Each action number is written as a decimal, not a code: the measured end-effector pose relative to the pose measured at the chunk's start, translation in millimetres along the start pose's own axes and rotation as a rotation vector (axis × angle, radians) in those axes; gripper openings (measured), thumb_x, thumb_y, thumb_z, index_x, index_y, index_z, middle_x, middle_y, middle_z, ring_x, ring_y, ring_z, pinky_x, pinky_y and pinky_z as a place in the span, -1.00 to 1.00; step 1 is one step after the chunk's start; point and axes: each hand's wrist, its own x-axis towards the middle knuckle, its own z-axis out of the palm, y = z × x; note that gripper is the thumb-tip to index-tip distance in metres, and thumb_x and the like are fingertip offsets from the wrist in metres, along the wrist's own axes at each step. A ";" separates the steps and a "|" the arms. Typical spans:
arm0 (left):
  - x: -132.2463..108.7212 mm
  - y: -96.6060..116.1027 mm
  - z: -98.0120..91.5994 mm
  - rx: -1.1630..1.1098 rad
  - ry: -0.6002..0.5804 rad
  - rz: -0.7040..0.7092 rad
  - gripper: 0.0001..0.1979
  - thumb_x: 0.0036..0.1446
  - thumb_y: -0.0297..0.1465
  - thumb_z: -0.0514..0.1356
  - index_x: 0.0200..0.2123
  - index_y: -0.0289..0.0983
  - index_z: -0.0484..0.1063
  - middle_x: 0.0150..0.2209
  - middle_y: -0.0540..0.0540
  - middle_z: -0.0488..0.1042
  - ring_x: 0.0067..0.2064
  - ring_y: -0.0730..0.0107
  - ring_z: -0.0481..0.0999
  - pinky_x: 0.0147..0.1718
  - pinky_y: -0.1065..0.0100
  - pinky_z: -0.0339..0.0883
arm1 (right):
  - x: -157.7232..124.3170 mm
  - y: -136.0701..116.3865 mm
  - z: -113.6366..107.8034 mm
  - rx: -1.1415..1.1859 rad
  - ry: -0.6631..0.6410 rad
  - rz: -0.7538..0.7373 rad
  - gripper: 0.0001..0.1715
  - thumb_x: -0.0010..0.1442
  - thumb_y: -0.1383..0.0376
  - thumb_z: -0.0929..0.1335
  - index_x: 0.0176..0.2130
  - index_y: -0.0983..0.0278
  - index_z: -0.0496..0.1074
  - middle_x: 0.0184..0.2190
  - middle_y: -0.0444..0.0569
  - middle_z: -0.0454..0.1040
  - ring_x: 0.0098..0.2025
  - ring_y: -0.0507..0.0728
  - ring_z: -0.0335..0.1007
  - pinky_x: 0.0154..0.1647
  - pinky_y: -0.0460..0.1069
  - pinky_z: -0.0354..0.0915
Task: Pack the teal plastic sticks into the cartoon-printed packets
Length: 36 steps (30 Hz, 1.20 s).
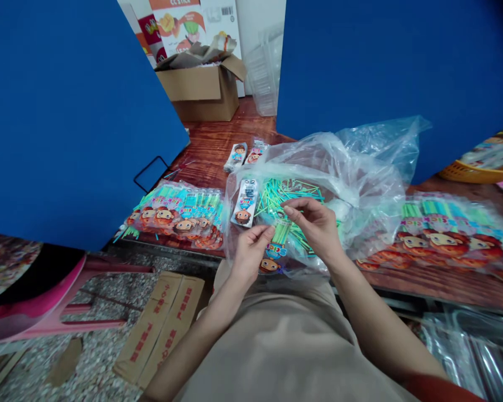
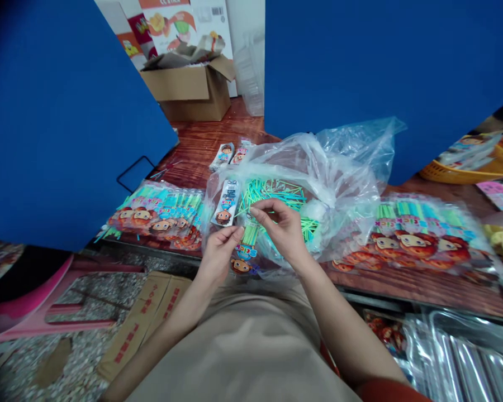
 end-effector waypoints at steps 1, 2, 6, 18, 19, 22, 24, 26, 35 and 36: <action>-1.1 -0.7 -0.2 -0.013 -0.011 -0.008 -0.63 -0.15 -0.10 0.45 -0.47 -0.32 0.59 -0.54 0.03 0.43 -0.47 0.52 0.28 -0.43 0.44 0.20 | -2.5 -0.3 -2.1 -0.047 -0.047 -0.032 -0.81 0.22 0.12 0.43 -0.33 0.18 0.48 -0.28 -0.05 0.56 -0.18 0.12 0.49 -0.15 0.03 0.40; -2.3 -1.5 -0.3 -0.020 -0.020 -0.015 -0.62 -0.14 -0.10 0.45 -0.46 -0.32 0.59 -0.54 0.03 0.43 -0.48 0.52 0.28 -0.43 0.44 0.19 | -4.9 -1.2 -4.4 -0.102 -0.103 -0.062 -0.81 0.26 0.13 0.40 -0.32 0.18 0.50 -0.24 -0.02 0.56 -0.13 0.14 0.49 -0.10 0.05 0.39; -9.6 -5.0 -0.5 -0.017 -0.040 -0.018 -0.60 -0.15 -0.09 0.45 -0.49 -0.33 0.57 -0.58 0.05 0.38 -0.50 0.54 0.24 -0.49 0.46 0.14 | -12.4 -8.0 -15.1 -0.273 -0.308 -0.117 -0.80 0.32 0.14 0.35 -0.23 0.18 0.52 -0.19 0.01 0.56 -0.09 0.16 0.48 -0.03 0.08 0.35; -37.1 -13.5 -2.6 -0.090 -0.044 -0.127 -0.58 -0.19 -0.08 0.47 -0.45 -0.34 0.57 -0.52 0.00 0.46 -0.51 0.53 0.32 -0.50 0.46 0.25 | -41.7 -7.3 -20.0 -0.221 -0.301 0.089 -0.66 0.27 0.02 0.36 -0.27 0.23 0.52 -0.38 -0.08 0.53 -0.33 0.10 0.41 -0.29 -0.03 0.29; -39.7 -13.9 -3.1 -0.093 -0.043 -0.133 -0.58 -0.20 -0.08 0.47 -0.45 -0.33 0.58 -0.52 0.00 0.47 -0.50 0.53 0.33 -0.49 0.46 0.25 | -44.8 -6.4 -18.4 -0.202 -0.294 0.093 -0.65 0.25 0.01 0.37 -0.30 0.23 0.51 -0.40 -0.09 0.52 -0.35 0.09 0.40 -0.31 -0.03 0.29; -47.4 -15.2 -4.9 -0.077 -0.062 -0.146 -0.59 -0.28 -0.14 0.51 -0.42 -0.31 0.61 -0.46 -0.03 0.54 -0.46 0.49 0.40 -0.44 0.45 0.29 | -51.9 -5.7 -14.8 -0.150 -0.221 0.110 -0.64 0.20 -0.01 0.41 -0.35 0.24 0.50 -0.45 -0.10 0.49 -0.40 0.08 0.36 -0.36 -0.03 0.28; -51.6 -16.7 -6.6 -0.039 -0.101 -0.153 -0.60 -0.34 -0.21 0.54 -0.41 -0.30 0.63 -0.43 -0.07 0.57 -0.42 0.45 0.44 -0.40 0.43 0.31 | -55.5 -6.7 -13.6 -0.108 -0.177 0.113 -0.65 0.19 -0.01 0.41 -0.34 0.23 0.49 -0.43 -0.09 0.50 -0.39 0.09 0.38 -0.35 -0.02 0.29; -54.4 -19.0 -8.8 -0.005 -0.126 -0.147 -0.63 -0.33 -0.23 0.54 -0.42 -0.31 0.63 -0.42 -0.09 0.58 -0.41 0.43 0.45 -0.39 0.41 0.32 | -58.7 -7.9 -12.8 -0.050 -0.186 0.129 -0.66 0.17 0.01 0.44 -0.21 0.20 0.49 -0.43 -0.11 0.48 -0.39 0.08 0.40 -0.36 -0.03 0.31; -62.2 -24.7 -15.0 0.005 -0.071 -0.094 -0.68 -0.30 -0.27 0.53 -0.43 -0.29 0.63 -0.42 -0.06 0.58 -0.41 0.47 0.43 -0.37 0.42 0.30 | -72.8 -5.6 -6.5 0.103 -0.253 0.235 -0.29 0.03 0.17 0.54 0.11 0.19 0.30 -0.60 -0.33 0.29 -0.60 -0.01 0.26 -0.57 -0.10 0.18; -63.3 -24.8 -15.1 0.013 -0.068 -0.099 -0.68 -0.30 -0.27 0.54 -0.45 -0.30 0.62 -0.44 -0.05 0.57 -0.42 0.47 0.42 -0.39 0.43 0.29 | -73.7 -5.0 -5.8 0.098 -0.238 0.230 -0.31 0.03 0.18 0.54 0.09 0.20 0.32 -0.62 -0.34 0.28 -0.61 -0.02 0.24 -0.57 -0.10 0.17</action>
